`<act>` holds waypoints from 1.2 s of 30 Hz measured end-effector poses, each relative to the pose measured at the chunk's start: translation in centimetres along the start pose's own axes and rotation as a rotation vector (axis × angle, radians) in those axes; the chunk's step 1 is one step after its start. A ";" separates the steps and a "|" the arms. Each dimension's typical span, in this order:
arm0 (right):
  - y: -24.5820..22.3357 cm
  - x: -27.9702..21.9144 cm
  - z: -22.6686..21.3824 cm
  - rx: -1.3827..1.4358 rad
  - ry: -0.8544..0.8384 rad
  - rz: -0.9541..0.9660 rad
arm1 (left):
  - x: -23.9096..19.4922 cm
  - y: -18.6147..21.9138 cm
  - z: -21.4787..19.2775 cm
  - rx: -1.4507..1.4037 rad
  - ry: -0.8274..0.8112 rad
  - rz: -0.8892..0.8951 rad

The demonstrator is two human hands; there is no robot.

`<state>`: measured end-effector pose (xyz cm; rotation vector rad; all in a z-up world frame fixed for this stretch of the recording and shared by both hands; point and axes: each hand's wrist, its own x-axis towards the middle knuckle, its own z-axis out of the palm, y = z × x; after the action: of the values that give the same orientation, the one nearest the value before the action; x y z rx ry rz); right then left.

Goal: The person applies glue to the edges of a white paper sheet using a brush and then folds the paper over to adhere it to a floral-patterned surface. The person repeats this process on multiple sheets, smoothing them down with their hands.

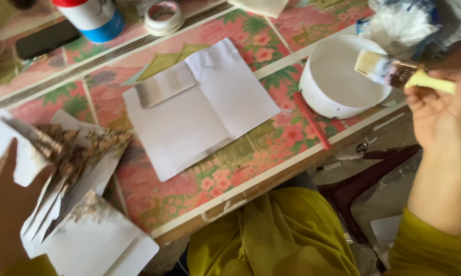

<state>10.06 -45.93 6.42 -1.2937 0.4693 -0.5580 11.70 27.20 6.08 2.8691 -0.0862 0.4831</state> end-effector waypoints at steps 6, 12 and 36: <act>-2.9 2.4 5.4 -0.545 -0.233 -0.076 | 8.5 7.9 5.4 0.179 0.067 0.363; -2.9 4.1 8.5 -1.099 -0.331 -0.003 | 15.5 16.0 14.0 0.215 -0.222 0.308; 3.4 -8.4 -10.5 0.038 -0.390 -0.381 | 6.8 22.4 14.5 -0.092 -0.333 0.116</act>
<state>-2.53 -47.99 0.95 -1.4235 -0.1147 -0.6065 20.60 1.93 -0.20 2.8349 -0.3226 0.0156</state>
